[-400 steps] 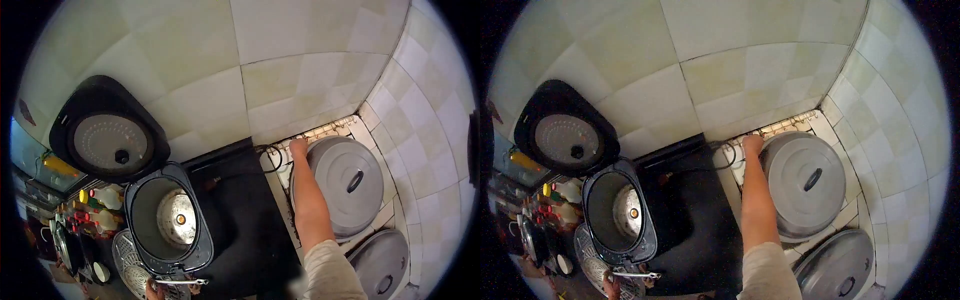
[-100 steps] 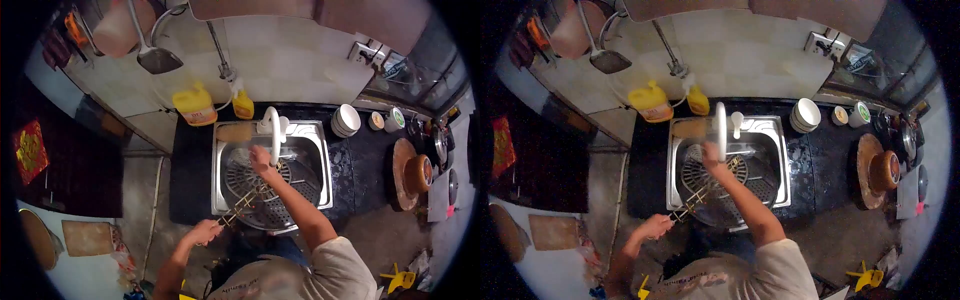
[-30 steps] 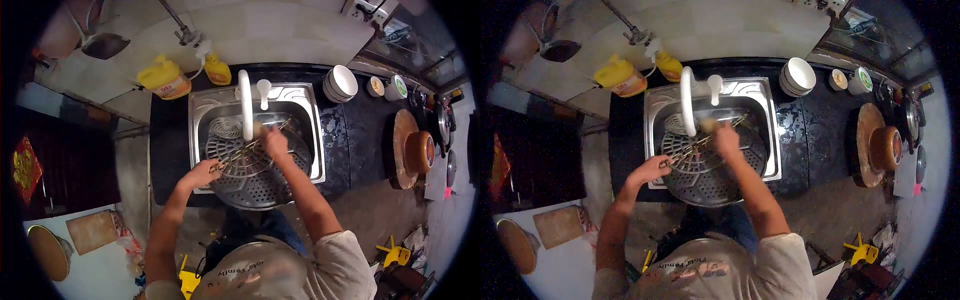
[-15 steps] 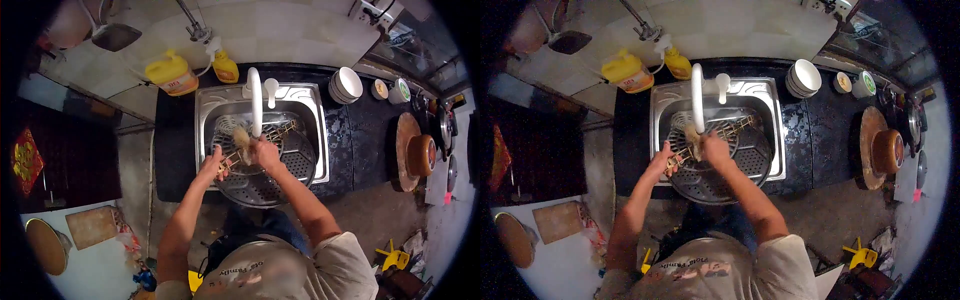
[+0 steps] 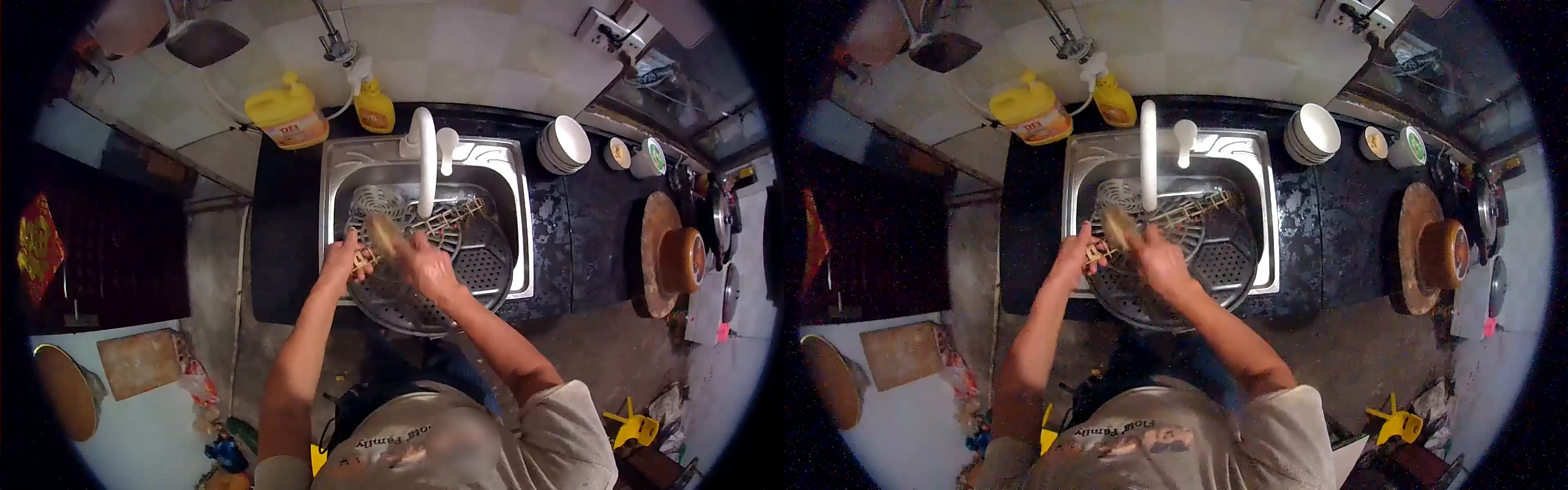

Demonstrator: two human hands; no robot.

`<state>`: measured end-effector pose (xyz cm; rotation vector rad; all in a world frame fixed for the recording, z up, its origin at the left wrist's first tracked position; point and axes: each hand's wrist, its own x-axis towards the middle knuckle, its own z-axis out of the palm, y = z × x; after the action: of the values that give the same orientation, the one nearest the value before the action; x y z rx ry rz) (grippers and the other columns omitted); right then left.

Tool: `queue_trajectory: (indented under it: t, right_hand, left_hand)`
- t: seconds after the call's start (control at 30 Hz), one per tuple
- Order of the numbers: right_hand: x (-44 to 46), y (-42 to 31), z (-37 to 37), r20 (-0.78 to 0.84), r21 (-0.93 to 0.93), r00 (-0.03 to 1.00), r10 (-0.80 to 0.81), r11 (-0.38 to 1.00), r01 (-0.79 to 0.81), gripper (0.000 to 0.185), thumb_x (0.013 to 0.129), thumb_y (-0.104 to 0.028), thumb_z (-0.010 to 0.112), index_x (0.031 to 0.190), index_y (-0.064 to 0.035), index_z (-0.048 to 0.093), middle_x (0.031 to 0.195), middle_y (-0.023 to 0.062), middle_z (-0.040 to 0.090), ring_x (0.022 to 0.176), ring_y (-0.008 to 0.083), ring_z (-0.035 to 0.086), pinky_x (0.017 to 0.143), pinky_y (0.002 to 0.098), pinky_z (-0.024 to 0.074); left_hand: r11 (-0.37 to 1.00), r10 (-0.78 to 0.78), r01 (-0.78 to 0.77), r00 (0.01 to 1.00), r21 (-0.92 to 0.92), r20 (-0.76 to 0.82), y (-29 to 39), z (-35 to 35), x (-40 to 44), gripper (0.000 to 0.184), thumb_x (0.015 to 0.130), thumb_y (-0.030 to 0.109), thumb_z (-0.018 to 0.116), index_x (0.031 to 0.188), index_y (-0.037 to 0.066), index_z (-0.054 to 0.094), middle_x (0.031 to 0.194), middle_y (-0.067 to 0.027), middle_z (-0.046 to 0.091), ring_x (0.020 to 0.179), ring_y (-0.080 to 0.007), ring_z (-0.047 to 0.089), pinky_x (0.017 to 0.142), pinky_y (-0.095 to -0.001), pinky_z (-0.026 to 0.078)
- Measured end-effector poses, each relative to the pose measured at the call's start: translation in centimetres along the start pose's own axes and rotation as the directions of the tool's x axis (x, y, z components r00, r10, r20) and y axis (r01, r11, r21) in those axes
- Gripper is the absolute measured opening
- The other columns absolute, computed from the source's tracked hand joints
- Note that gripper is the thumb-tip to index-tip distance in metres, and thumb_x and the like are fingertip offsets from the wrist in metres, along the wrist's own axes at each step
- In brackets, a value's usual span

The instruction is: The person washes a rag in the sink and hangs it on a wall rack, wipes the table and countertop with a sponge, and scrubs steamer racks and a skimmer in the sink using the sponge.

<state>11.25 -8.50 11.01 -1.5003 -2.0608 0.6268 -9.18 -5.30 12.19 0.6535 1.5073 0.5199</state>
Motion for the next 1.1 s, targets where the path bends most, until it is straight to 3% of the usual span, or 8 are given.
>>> queue_trajectory:
  t: [0.07, 0.17, 0.37, 0.53, 0.67, 0.87, 1.03, 1.1]
  right_hand:
    - [0.4, 0.2, 0.5, -0.169, 0.139, 0.983, 0.077, 0.989, -0.054, 0.031, 0.08, -0.01, 0.056, 0.11, -0.0059, 0.06, 0.085, 0.0178, 0.055, 0.067, 0.0348, 0.06, 0.06, 0.0421, 0.0483]
    - [-0.2, -2.0, -0.4, 0.039, 0.663, 0.895, 0.444, 0.659, -0.355, 0.033, 0.079, -0.007, 0.055, 0.111, -0.0009, 0.06, 0.094, 0.0229, 0.059, 0.079, 0.0394, 0.06, 0.073, 0.0442, 0.0484]
    - [-1.6, -7.4, -2.0, -0.008, 0.429, 0.995, 0.104, 0.899, -0.09, 0.034, 0.078, -0.008, 0.054, 0.111, -0.0032, 0.06, 0.086, 0.0194, 0.052, 0.079, 0.0357, 0.055, 0.071, 0.0423, 0.046]
    - [-2.8, -3.0, -4.3, 0.174, 0.162, 0.958, -0.228, 0.966, 0.2, 0.042, 0.072, -0.005, 0.06, 0.113, -0.0133, 0.06, 0.09, 0.0126, 0.05, 0.077, 0.0337, 0.06, 0.062, 0.0439, 0.0499]
    - [-0.1, -0.9, -4.2, -0.073, 0.186, 0.997, 0.037, 0.982, -0.022, 0.036, 0.074, -0.005, 0.059, 0.11, -0.0078, 0.06, 0.089, 0.0162, 0.051, 0.075, 0.0362, 0.058, 0.065, 0.0445, 0.0477]
    - [-1.8, -7.5, -3.4, -0.166, 0.361, 0.982, 0.087, 0.932, -0.021, 0.028, 0.082, -0.006, 0.052, 0.109, -0.0011, 0.058, 0.083, 0.0144, 0.055, 0.073, 0.0269, 0.059, 0.068, 0.0354, 0.0463]
    - [-1.8, -3.7, -2.9, -0.099, 0.614, 0.945, 0.312, 0.766, -0.189, 0.021, 0.088, -0.01, 0.052, 0.104, 0.0003, 0.059, 0.085, 0.0096, 0.061, 0.07, 0.0175, 0.059, 0.061, 0.0301, 0.0467]
    - [-1.9, -0.6, -3.8, 0.062, 0.908, 0.821, 0.568, 0.311, -0.283, 0.02, 0.091, -0.018, 0.054, 0.099, -0.0012, 0.061, 0.083, 0.0046, 0.062, 0.065, 0.0123, 0.057, 0.055, 0.0267, 0.0447]
  left_hand:
    - [1.0, 0.015, -0.015, 1.0, 0.014, 0.009, 1.0, 0.7, -1.0, 0.057, 0.092, 0.057, 0.04, 0.092, 0.003, 0.058, 0.064, -0.0083, 0.062, 0.039, -0.0142, 0.05, 0.036, -0.0233, 0.038]
    - [0.993, 0.06, -0.057, 0.998, -0.108, 0.029, 1.1, 2.0, -1.6, 0.056, 0.092, 0.057, 0.041, 0.101, 0.005, 0.059, 0.079, -0.009, 0.064, 0.054, -0.0132, 0.056, 0.044, -0.0263, 0.042]
    - [0.858, 0.057, -0.088, 0.996, -0.506, -0.075, 1.3, 4.3, -1.1, 0.052, 0.094, 0.055, 0.036, 0.107, 0.01, 0.06, 0.095, -0.0043, 0.065, 0.077, -0.0185, 0.062, 0.068, -0.0348, 0.051]
    - [0.931, 0.095, -0.081, 0.995, -0.356, 0.023, 1.2, 2.7, 0.4, 0.067, 0.095, 0.056, 0.029, 0.108, -0.004, 0.055, 0.092, -0.015, 0.065, 0.077, -0.0265, 0.064, 0.07, -0.0393, 0.054]
    - [0.942, 0.044, -0.055, 0.998, -0.331, -0.042, 3.1, 4.1, -2.4, 0.067, 0.095, 0.056, 0.029, 0.101, -0.004, 0.056, 0.088, -0.018, 0.064, 0.069, -0.0223, 0.065, 0.045, -0.0254, 0.051]
    - [0.839, 0.076, -0.148, 0.985, -0.523, -0.156, 3.2, 5.2, -2.6, 0.057, 0.095, 0.054, 0.034, 0.104, 0.004, 0.059, 0.091, -0.0089, 0.063, 0.079, -0.0187, 0.063, 0.069, -0.0369, 0.053]
    - [0.944, 0.143, -0.156, 0.988, -0.289, -0.064, 3.3, 4.4, -2.2, 0.054, 0.093, 0.052, 0.041, 0.106, 0.003, 0.058, 0.088, -0.008, 0.062, 0.084, -0.0179, 0.064, 0.072, -0.0372, 0.055]
    - [0.99, 0.119, -0.116, 0.992, -0.08, 0.036, 3.4, 4.4, -3.4, 0.031, 0.088, 0.023, 0.056, 0.107, -0.001, 0.057, 0.085, -0.0096, 0.062, 0.068, -0.0188, 0.065, 0.056, -0.0297, 0.056]
